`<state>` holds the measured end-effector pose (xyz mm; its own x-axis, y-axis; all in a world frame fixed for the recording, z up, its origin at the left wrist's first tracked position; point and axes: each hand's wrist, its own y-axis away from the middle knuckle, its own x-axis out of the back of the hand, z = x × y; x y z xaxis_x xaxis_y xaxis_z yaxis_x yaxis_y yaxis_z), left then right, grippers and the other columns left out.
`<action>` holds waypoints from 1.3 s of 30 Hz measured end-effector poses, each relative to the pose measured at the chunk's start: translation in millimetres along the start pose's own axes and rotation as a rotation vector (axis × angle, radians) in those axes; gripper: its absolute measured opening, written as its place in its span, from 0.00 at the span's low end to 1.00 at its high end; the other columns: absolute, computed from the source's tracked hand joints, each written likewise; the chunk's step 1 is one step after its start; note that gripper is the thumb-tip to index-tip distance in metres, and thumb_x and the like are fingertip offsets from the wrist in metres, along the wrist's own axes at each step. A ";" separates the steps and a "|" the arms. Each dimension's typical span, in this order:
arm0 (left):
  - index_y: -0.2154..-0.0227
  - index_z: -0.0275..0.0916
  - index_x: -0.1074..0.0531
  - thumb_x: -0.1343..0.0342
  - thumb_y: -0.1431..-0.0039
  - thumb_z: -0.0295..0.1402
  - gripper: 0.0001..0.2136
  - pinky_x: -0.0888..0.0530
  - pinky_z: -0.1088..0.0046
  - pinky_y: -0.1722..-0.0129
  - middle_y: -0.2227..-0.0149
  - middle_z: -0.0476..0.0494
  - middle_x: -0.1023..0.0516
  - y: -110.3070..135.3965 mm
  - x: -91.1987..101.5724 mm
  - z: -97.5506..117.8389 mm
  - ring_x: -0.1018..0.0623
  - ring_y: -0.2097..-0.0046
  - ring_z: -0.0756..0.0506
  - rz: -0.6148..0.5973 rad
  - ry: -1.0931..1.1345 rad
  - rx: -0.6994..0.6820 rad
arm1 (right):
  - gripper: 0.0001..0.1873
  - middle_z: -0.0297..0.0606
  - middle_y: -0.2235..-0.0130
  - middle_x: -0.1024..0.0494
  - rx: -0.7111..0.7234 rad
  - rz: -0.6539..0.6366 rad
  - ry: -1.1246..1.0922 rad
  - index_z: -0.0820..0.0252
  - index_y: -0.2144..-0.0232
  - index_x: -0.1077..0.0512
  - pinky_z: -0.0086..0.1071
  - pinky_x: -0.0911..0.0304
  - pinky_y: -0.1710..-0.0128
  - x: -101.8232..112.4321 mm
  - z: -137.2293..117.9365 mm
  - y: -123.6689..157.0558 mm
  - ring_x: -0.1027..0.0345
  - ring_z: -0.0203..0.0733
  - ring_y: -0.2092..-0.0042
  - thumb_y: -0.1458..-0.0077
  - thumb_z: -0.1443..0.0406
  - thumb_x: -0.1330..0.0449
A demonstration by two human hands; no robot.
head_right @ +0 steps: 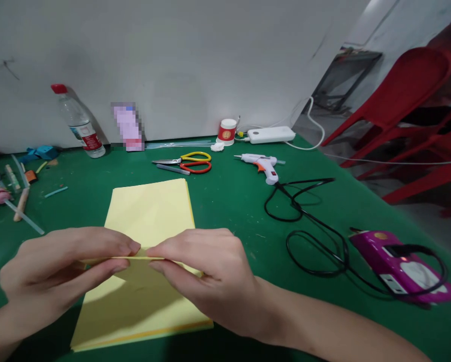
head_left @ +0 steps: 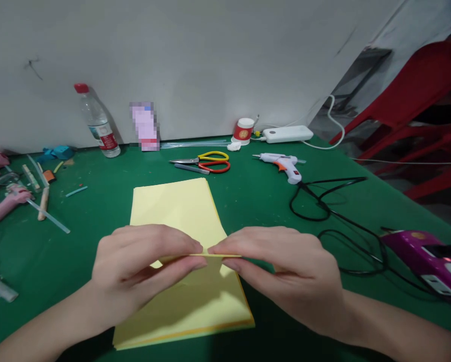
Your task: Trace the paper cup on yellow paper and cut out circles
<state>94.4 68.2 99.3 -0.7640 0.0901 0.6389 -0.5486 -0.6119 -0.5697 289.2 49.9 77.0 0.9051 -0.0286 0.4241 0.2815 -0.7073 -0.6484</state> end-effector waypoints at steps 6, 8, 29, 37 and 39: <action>0.70 0.40 0.29 0.42 0.48 0.26 0.04 0.24 0.85 0.71 0.73 0.53 0.22 0.4 0.3 1.7 0.23 0.71 0.53 -0.007 -0.002 -0.005 | 0.08 0.34 0.73 0.20 0.019 -0.016 0.010 0.63 0.71 0.25 0.19 0.32 0.68 0.8 -0.9 1.1 0.26 0.32 0.70 0.51 0.76 0.41; 0.70 0.41 0.29 0.42 0.48 0.27 0.03 0.24 0.84 0.72 0.73 0.53 0.22 1.0 0.5 1.4 0.23 0.71 0.53 -0.008 -0.005 -0.006 | 0.08 0.34 0.73 0.20 0.026 -0.018 0.006 0.64 0.71 0.25 0.19 0.32 0.68 1.2 -0.4 1.0 0.26 0.32 0.70 0.52 0.77 0.41; 0.72 0.34 0.28 0.41 0.50 0.23 0.03 0.25 0.85 0.71 0.74 0.48 0.22 -2.2 1.0 2.5 0.23 0.71 0.53 0.006 -0.009 -0.091 | 0.06 0.36 0.74 0.21 0.069 0.006 0.020 0.68 0.72 0.25 0.14 0.35 0.65 -0.4 -0.9 -1.5 0.27 0.29 0.70 0.52 0.77 0.41; 0.72 0.35 0.28 0.41 0.49 0.23 0.02 0.25 0.84 0.71 0.74 0.48 0.22 -2.8 1.8 2.8 0.23 0.72 0.52 -0.003 -0.004 -0.073 | 0.07 0.35 0.74 0.21 0.059 0.002 -0.002 0.67 0.73 0.25 0.15 0.35 0.66 -0.8 -1.1 1.7 0.27 0.29 0.71 0.53 0.78 0.41; 0.72 0.35 0.29 0.41 0.49 0.23 0.03 0.25 0.84 0.71 0.74 0.48 0.22 -2.1 1.0 2.8 0.23 0.71 0.52 -0.005 0.003 -0.065 | 0.08 0.35 0.74 0.21 0.056 -0.003 -0.008 0.67 0.73 0.25 0.15 0.35 0.67 -1.0 -0.6 2.9 0.27 0.30 0.71 0.54 0.79 0.41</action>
<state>95.7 67.4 102.5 -0.7623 0.0955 0.6402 -0.5731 -0.5592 -0.5990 288.9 47.4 75.0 0.9067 -0.0211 0.4212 0.3012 -0.6666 -0.6818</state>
